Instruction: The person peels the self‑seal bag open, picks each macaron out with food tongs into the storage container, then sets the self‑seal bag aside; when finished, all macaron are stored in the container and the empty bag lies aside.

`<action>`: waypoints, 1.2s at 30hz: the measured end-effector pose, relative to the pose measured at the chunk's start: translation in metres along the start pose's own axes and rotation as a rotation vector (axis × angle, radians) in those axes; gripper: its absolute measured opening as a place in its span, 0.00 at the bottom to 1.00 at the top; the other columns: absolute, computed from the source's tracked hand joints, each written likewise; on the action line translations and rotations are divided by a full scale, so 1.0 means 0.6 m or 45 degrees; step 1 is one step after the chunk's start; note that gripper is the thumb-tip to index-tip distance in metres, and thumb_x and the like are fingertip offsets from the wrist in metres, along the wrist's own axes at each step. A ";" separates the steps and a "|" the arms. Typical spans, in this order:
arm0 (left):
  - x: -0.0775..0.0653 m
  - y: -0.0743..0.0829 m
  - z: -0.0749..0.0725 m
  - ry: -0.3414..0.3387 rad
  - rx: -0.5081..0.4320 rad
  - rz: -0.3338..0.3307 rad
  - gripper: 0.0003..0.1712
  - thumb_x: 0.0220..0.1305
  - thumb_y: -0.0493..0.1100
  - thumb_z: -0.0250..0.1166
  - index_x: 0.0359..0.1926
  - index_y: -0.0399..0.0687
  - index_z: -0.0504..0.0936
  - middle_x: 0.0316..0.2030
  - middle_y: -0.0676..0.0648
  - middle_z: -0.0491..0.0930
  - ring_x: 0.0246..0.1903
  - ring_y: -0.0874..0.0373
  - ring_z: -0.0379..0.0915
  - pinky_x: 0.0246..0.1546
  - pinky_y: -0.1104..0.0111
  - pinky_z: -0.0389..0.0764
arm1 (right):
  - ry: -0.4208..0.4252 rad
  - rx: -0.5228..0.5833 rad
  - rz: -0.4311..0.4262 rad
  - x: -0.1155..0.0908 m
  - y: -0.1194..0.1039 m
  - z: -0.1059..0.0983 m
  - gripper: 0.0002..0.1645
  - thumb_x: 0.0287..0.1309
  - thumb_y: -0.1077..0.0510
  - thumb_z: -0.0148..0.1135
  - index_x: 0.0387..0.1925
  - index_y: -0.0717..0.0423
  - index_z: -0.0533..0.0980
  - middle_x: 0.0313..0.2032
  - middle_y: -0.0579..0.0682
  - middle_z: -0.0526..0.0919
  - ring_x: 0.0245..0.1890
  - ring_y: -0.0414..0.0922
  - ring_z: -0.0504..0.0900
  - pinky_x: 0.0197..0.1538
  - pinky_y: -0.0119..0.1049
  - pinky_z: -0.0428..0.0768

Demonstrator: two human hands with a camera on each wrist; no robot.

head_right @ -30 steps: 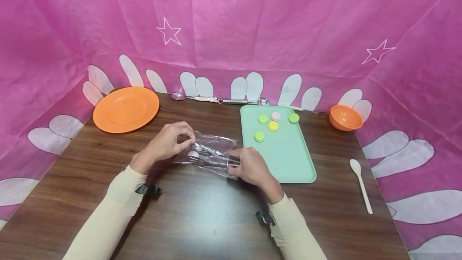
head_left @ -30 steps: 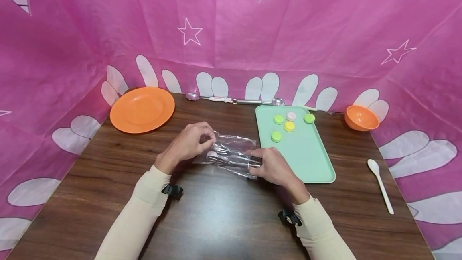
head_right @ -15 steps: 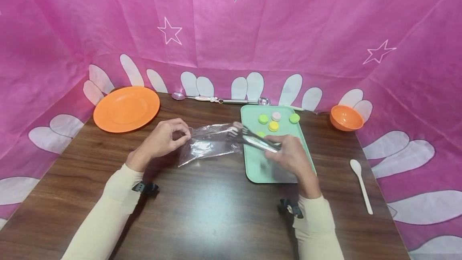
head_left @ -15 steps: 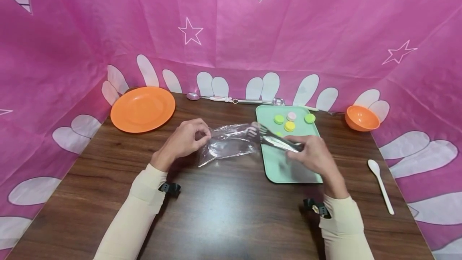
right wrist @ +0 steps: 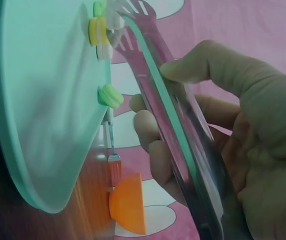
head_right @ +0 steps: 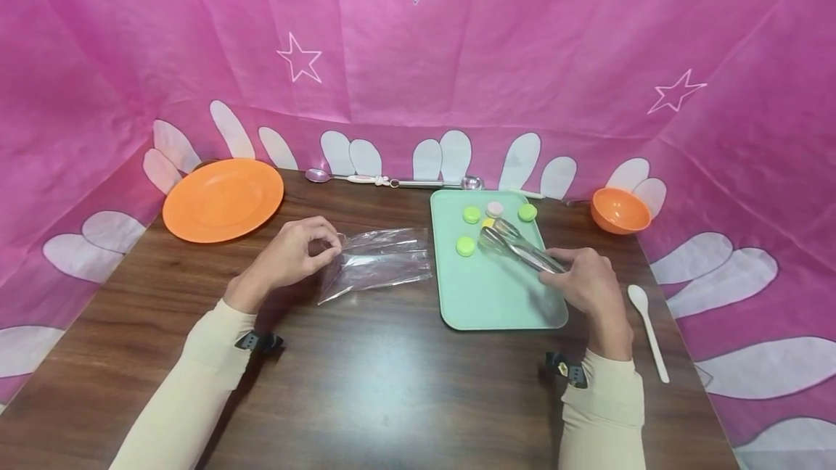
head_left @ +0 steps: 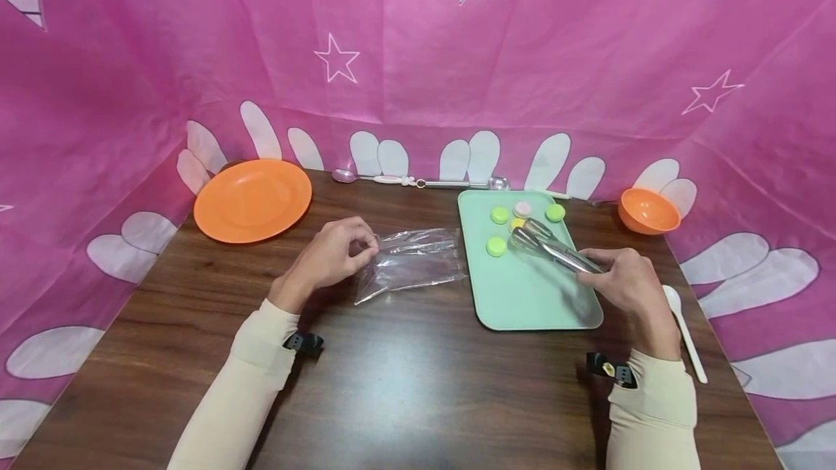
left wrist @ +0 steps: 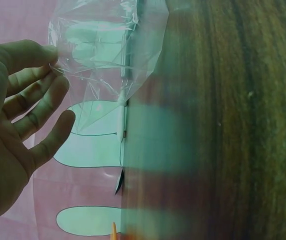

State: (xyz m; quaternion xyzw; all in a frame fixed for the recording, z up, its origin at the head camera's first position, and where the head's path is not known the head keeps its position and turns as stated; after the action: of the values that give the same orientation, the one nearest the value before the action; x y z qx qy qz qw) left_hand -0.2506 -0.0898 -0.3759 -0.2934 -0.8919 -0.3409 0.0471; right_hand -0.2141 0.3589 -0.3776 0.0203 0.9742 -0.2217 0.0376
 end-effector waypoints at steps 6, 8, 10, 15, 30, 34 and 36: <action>0.000 -0.002 -0.002 0.012 0.004 0.013 0.02 0.68 0.37 0.73 0.36 0.47 0.90 0.42 0.46 0.89 0.47 0.48 0.86 0.57 0.50 0.85 | 0.161 0.012 0.061 0.000 0.014 -0.017 0.30 0.63 0.50 0.74 0.62 0.62 0.82 0.40 0.67 0.87 0.38 0.61 0.77 0.36 0.41 0.69; 0.001 -0.002 -0.003 0.017 0.005 0.017 0.02 0.68 0.36 0.73 0.36 0.47 0.90 0.42 0.45 0.89 0.47 0.48 0.86 0.57 0.51 0.85 | 0.233 0.027 0.142 -0.002 0.031 -0.023 0.30 0.65 0.50 0.72 0.63 0.61 0.81 0.45 0.71 0.86 0.41 0.66 0.77 0.38 0.46 0.70; 0.001 -0.003 -0.003 0.019 0.009 0.019 0.02 0.68 0.37 0.73 0.36 0.45 0.90 0.42 0.45 0.89 0.47 0.48 0.86 0.57 0.51 0.86 | 0.280 0.040 0.239 -0.005 0.051 -0.024 0.31 0.66 0.49 0.69 0.65 0.62 0.79 0.49 0.74 0.85 0.45 0.70 0.76 0.42 0.53 0.72; 0.000 -0.006 0.000 0.006 0.020 0.003 0.03 0.69 0.38 0.73 0.37 0.44 0.91 0.42 0.45 0.89 0.47 0.48 0.86 0.56 0.51 0.86 | 0.283 0.065 0.450 -0.009 0.101 -0.012 0.38 0.68 0.47 0.66 0.69 0.69 0.73 0.56 0.78 0.79 0.56 0.78 0.71 0.56 0.70 0.70; -0.001 -0.020 0.003 -0.085 -0.015 -0.063 0.04 0.67 0.37 0.74 0.42 0.44 0.90 0.39 0.47 0.88 0.39 0.55 0.84 0.47 0.56 0.88 | 0.095 -0.032 0.528 0.000 0.142 0.029 0.39 0.65 0.40 0.69 0.49 0.76 0.74 0.44 0.78 0.81 0.44 0.73 0.78 0.39 0.59 0.80; -0.006 -0.020 -0.002 -0.075 -0.049 -0.047 0.05 0.68 0.39 0.74 0.44 0.46 0.90 0.41 0.47 0.88 0.40 0.55 0.85 0.48 0.53 0.89 | -0.009 -0.063 0.505 0.001 0.140 0.032 0.45 0.67 0.38 0.66 0.56 0.80 0.70 0.47 0.80 0.79 0.45 0.73 0.79 0.42 0.62 0.82; -0.006 -0.021 -0.009 -0.023 -0.052 -0.046 0.05 0.69 0.40 0.73 0.44 0.46 0.90 0.41 0.47 0.88 0.41 0.53 0.86 0.48 0.52 0.89 | -0.043 -0.053 0.514 0.003 0.141 0.036 0.48 0.69 0.38 0.63 0.61 0.82 0.66 0.51 0.82 0.76 0.49 0.75 0.77 0.48 0.66 0.81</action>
State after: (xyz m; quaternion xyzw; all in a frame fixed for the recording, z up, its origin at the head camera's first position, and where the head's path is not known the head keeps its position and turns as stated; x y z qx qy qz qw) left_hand -0.2552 -0.1029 -0.3802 -0.2811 -0.8903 -0.3572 0.0269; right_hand -0.2095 0.4258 -0.4334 0.2105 0.9539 -0.1900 0.0982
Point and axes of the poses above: each hand's wrist, its own x-axis towards the middle knuckle, its own z-axis out of the palm, y = z × x, the point moved 9 cm from there along x, towards the middle knuckle
